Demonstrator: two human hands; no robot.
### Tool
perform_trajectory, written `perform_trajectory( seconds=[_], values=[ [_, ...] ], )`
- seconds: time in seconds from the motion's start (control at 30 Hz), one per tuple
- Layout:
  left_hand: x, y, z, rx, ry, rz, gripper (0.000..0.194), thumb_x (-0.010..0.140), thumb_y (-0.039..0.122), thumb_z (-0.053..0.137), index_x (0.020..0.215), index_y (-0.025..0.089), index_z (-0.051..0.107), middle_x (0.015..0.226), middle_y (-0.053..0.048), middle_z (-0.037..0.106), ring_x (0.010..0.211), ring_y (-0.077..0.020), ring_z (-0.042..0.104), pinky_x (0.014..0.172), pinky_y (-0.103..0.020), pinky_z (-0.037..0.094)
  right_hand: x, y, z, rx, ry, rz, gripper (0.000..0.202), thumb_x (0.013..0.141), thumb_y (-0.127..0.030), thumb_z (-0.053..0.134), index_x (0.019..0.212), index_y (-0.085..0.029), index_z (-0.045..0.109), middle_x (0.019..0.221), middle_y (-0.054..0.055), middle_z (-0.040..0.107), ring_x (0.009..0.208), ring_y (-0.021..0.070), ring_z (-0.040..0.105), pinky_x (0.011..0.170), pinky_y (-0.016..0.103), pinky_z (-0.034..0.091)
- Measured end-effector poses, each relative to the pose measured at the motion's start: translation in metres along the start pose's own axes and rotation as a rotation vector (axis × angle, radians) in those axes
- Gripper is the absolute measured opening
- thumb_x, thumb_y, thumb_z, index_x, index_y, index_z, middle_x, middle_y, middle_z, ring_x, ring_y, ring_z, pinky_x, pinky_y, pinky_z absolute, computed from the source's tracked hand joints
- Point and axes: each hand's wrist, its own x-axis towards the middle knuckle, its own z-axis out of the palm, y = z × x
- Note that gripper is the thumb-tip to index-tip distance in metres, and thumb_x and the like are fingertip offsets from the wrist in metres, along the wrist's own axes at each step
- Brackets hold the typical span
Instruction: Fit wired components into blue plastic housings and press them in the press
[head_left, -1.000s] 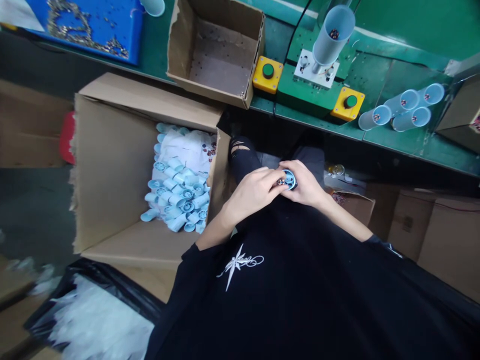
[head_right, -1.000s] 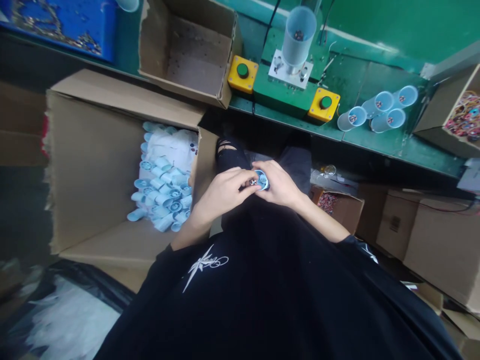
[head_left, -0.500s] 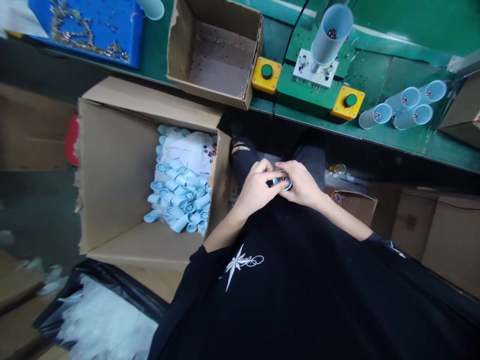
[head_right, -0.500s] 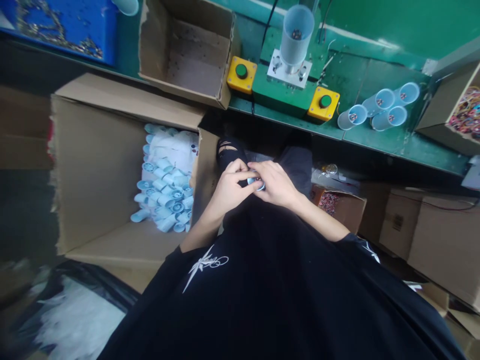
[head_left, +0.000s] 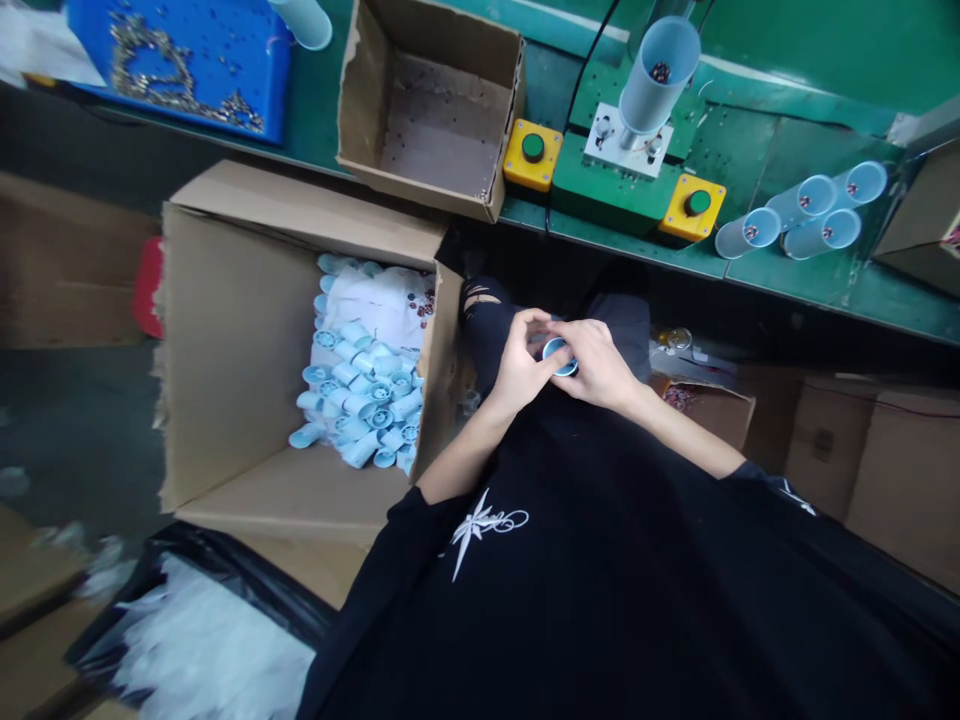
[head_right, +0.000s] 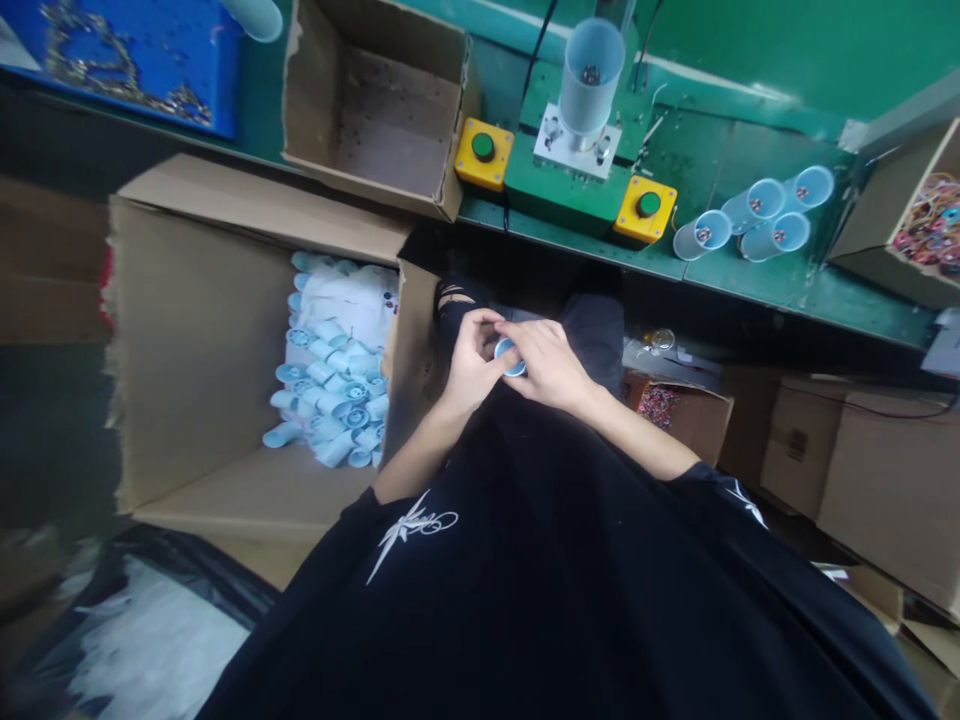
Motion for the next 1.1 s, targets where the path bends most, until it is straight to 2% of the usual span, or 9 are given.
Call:
perform_trajectory(
  seconds=[0.13, 0.23, 0.33, 0.43, 0.53, 0.63, 0.83, 0.93, 1.1],
  values=[
    [0.002, -0.001, 0.0, -0.225, -0.214, -0.171, 0.066, 0.087, 0.062, 0.081, 0.134, 0.024, 0.057, 0.13, -0.01, 0.067, 0.123, -0.0256, 0.067, 0.108, -0.039, 0.053, 0.002, -0.003, 0.001, -0.013, 0.0, 0.019, 0.05, 0.093, -0.032, 0.068, 0.141, -0.022, 0.055, 0.128, 0.015, 0.071, 0.12, 0.0354, 0.064, 0.105, 0.058, 0.048],
    [0.002, 0.004, -0.001, -0.345, -0.18, -0.204, 0.06, 0.087, 0.058, 0.082, 0.131, 0.022, 0.062, 0.131, -0.011, 0.07, 0.125, -0.0267, 0.067, 0.11, -0.039, 0.053, 0.003, -0.003, -0.003, 0.008, 0.032, 0.033, 0.054, 0.094, -0.039, 0.07, 0.143, -0.024, 0.054, 0.134, 0.016, 0.068, 0.126, 0.0369, 0.062, 0.108, 0.06, 0.048],
    [0.003, 0.008, -0.005, -0.461, -0.099, -0.22, 0.058, 0.087, 0.055, 0.083, 0.131, 0.023, 0.063, 0.131, -0.011, 0.072, 0.124, -0.026, 0.069, 0.107, -0.038, 0.055, 0.001, 0.002, -0.015, 0.038, 0.07, 0.039, 0.069, 0.092, -0.058, 0.076, 0.147, -0.024, 0.052, 0.144, 0.019, 0.061, 0.134, 0.0394, 0.058, 0.112, 0.062, 0.048],
    [0.006, 0.009, -0.011, -0.52, -0.05, -0.267, 0.062, 0.085, 0.055, 0.086, 0.132, 0.024, 0.062, 0.131, -0.011, 0.074, 0.121, -0.0257, 0.071, 0.102, -0.037, 0.058, -0.003, 0.009, -0.029, 0.124, -0.049, 0.094, 0.059, 0.1, -0.059, 0.066, 0.146, -0.023, 0.055, 0.129, 0.015, 0.071, 0.113, 0.0315, 0.07, 0.099, 0.051, 0.059],
    [0.006, 0.01, -0.014, -0.556, -0.057, -0.332, 0.063, 0.082, 0.056, 0.088, 0.13, 0.023, 0.063, 0.129, -0.011, 0.075, 0.119, -0.0255, 0.072, 0.097, -0.036, 0.06, -0.005, 0.014, -0.039, 0.166, -0.095, 0.127, 0.037, 0.11, -0.05, 0.051, 0.126, -0.021, 0.069, 0.104, 0.009, 0.078, 0.091, 0.0238, 0.073, 0.085, 0.04, 0.061],
    [0.004, 0.014, -0.013, -0.599, -0.095, -0.365, 0.061, 0.082, 0.054, 0.089, 0.128, 0.024, 0.064, 0.128, -0.01, 0.076, 0.118, -0.0251, 0.073, 0.095, -0.036, 0.061, -0.005, 0.015, -0.039, 0.191, -0.008, 0.136, 0.04, 0.11, -0.052, 0.051, 0.103, -0.021, 0.076, 0.094, 0.007, 0.078, 0.086, 0.0216, 0.073, 0.083, 0.037, 0.06],
    [-0.002, 0.025, -0.014, -0.639, -0.098, -0.374, 0.061, 0.081, 0.055, 0.089, 0.128, 0.024, 0.066, 0.127, -0.009, 0.076, 0.117, -0.0239, 0.073, 0.098, -0.036, 0.061, -0.005, 0.022, -0.033, 0.444, 0.229, 0.353, 0.047, 0.104, -0.064, 0.058, 0.098, -0.022, 0.077, 0.084, 0.004, 0.078, 0.079, 0.0194, 0.074, 0.077, 0.034, 0.061],
    [-0.002, 0.022, -0.015, -0.588, -0.077, -0.344, 0.061, 0.082, 0.056, 0.088, 0.129, 0.024, 0.066, 0.129, -0.009, 0.075, 0.121, -0.0245, 0.071, 0.101, -0.036, 0.059, -0.007, 0.026, -0.038, 0.425, 0.183, 0.285, 0.043, 0.104, -0.06, 0.061, 0.092, -0.022, 0.078, 0.084, 0.005, 0.078, 0.079, 0.0198, 0.073, 0.076, 0.035, 0.059],
    [0.0, 0.014, -0.015, -0.507, 0.008, -0.297, 0.059, 0.086, 0.056, 0.084, 0.132, 0.025, 0.064, 0.135, -0.01, 0.073, 0.127, -0.0251, 0.069, 0.104, -0.037, 0.058, -0.01, 0.026, -0.049, 0.204, -0.019, 0.058, 0.036, 0.107, -0.049, 0.057, 0.094, -0.023, 0.079, 0.088, 0.006, 0.079, 0.082, 0.0223, 0.072, 0.08, 0.04, 0.058]
  ],
)
